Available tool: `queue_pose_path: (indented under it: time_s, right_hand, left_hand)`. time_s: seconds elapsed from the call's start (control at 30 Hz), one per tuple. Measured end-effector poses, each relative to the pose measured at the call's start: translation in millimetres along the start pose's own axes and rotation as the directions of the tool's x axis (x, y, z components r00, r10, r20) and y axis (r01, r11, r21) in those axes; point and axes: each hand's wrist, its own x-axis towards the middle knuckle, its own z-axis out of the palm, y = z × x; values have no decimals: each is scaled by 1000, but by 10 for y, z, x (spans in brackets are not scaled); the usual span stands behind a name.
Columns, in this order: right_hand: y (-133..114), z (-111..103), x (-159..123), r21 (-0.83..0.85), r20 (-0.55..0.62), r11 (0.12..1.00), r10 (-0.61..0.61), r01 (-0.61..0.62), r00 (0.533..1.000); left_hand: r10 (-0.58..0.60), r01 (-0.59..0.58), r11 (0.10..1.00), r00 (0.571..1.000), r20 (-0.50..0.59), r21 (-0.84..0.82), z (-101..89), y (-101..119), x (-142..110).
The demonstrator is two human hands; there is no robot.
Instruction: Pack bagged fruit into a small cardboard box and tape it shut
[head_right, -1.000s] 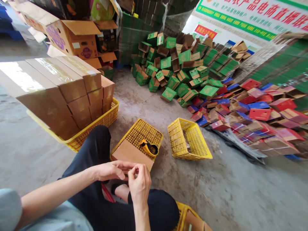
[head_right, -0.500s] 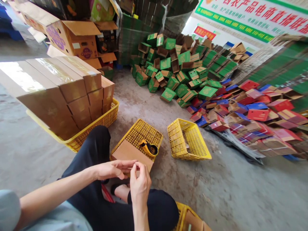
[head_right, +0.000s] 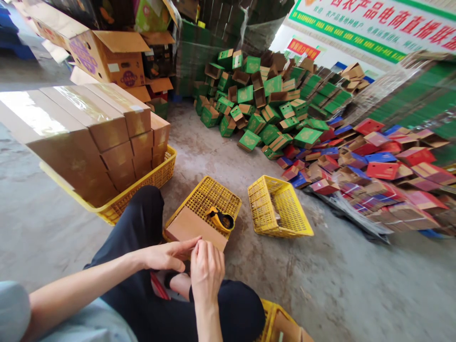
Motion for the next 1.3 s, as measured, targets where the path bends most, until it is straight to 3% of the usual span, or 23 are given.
queue_pose_path:
  time_s: [0.17,0.37,0.57,0.8,0.93,1.03,1.13,1.3]
  right_hand:
    - [1,4,33,3,-20,999,41,-41,999]
    - [37,18,27,214,-49,971,116,-103,992]
    - [39,-12,39,286,-62,952,131,-108,989]
    - [58,10,23,376,-51,909,216,-182,975]
    - [89,50,-10,501,46,809,331,-308,942]
    - [123,76,-32,606,177,668,417,-432,892]
    - [185,138,-74,644,262,564,473,-517,841]
    - [400,431,-272,642,283,517,527,-566,802]
  left_hand:
    - [-11,18,990,999,-51,138,11,51,-23]
    - [-27,24,982,1000,-11,-189,89,232,-5]
    - [-128,101,849,992,-16,-519,118,287,-6]
    - [-126,120,762,991,36,-637,63,257,-1]
    - [-138,124,747,990,30,-653,42,264,5]
    - [-170,111,746,985,-26,-657,7,233,17]
    - [-225,75,758,962,-152,-648,-71,156,32]
    - [-334,66,822,860,-385,-566,-312,-84,53]
